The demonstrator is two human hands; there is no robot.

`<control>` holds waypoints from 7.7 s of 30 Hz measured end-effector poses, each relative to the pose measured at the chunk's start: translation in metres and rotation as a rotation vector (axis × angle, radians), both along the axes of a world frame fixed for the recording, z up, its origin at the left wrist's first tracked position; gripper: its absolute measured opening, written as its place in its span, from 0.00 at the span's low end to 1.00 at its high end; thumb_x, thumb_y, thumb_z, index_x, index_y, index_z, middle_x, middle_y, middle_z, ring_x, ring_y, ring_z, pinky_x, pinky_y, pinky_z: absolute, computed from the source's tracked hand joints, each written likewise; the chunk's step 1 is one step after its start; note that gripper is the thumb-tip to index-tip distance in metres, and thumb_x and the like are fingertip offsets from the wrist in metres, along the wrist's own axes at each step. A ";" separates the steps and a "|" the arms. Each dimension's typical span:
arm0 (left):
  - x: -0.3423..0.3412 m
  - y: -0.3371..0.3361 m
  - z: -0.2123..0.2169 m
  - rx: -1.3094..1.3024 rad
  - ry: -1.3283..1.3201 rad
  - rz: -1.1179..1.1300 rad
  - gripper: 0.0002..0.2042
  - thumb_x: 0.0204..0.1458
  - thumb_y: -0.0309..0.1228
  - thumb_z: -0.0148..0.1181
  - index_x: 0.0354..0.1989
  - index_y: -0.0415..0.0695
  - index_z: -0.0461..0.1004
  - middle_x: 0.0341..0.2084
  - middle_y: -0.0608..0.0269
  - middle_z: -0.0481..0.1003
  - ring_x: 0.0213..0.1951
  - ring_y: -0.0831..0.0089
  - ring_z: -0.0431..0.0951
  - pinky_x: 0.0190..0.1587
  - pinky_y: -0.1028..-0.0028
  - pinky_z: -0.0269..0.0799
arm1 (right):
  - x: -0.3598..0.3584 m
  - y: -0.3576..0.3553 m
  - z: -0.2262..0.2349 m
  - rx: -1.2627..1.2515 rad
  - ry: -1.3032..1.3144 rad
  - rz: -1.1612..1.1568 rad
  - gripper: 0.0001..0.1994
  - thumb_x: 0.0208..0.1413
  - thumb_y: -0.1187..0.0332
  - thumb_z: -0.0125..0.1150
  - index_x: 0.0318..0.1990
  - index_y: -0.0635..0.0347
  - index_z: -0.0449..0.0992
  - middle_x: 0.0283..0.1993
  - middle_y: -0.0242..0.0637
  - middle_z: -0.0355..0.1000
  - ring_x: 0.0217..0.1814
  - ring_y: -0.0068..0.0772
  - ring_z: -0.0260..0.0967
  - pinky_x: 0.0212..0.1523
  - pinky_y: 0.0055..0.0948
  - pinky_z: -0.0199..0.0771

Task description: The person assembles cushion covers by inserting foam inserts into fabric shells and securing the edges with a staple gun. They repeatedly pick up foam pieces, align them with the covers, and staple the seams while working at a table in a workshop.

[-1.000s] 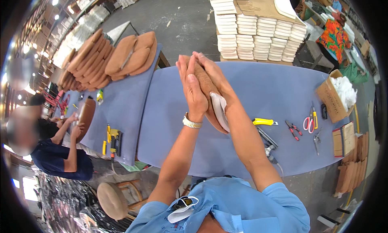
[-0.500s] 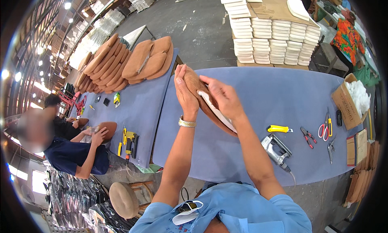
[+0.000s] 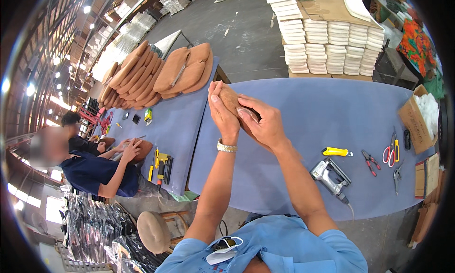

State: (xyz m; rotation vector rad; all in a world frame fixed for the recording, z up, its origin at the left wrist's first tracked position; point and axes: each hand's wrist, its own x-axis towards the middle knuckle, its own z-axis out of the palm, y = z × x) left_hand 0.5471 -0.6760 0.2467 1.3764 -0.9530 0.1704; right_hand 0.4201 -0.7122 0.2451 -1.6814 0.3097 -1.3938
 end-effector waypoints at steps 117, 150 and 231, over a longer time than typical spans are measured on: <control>0.078 -0.035 -0.246 1.239 -0.255 -0.512 0.25 0.71 0.49 0.43 0.69 0.52 0.70 0.67 0.53 0.69 0.67 0.50 0.67 0.68 0.54 0.63 | -0.097 0.133 -0.238 0.043 1.192 -0.043 0.36 0.65 0.56 0.54 0.77 0.61 0.54 0.82 0.54 0.46 0.83 0.57 0.43 0.78 0.64 0.39; 0.013 0.005 -0.243 1.313 -0.549 -0.386 0.30 0.70 0.45 0.43 0.76 0.43 0.56 0.78 0.57 0.53 0.79 0.59 0.48 0.77 0.44 0.37 | -0.030 0.039 -0.266 0.305 0.853 0.038 0.30 0.66 0.67 0.54 0.73 0.69 0.60 0.80 0.53 0.51 0.83 0.54 0.46 0.80 0.52 0.45; -0.147 0.113 -0.113 1.025 -0.181 -0.520 0.25 0.61 0.37 0.64 0.63 0.36 0.70 0.57 0.40 0.77 0.51 0.48 0.81 0.50 0.58 0.81 | -0.169 -0.042 -0.125 0.277 1.062 0.741 0.21 0.52 0.69 0.72 0.54 0.62 0.80 0.60 0.44 0.74 0.52 0.46 0.78 0.48 0.36 0.85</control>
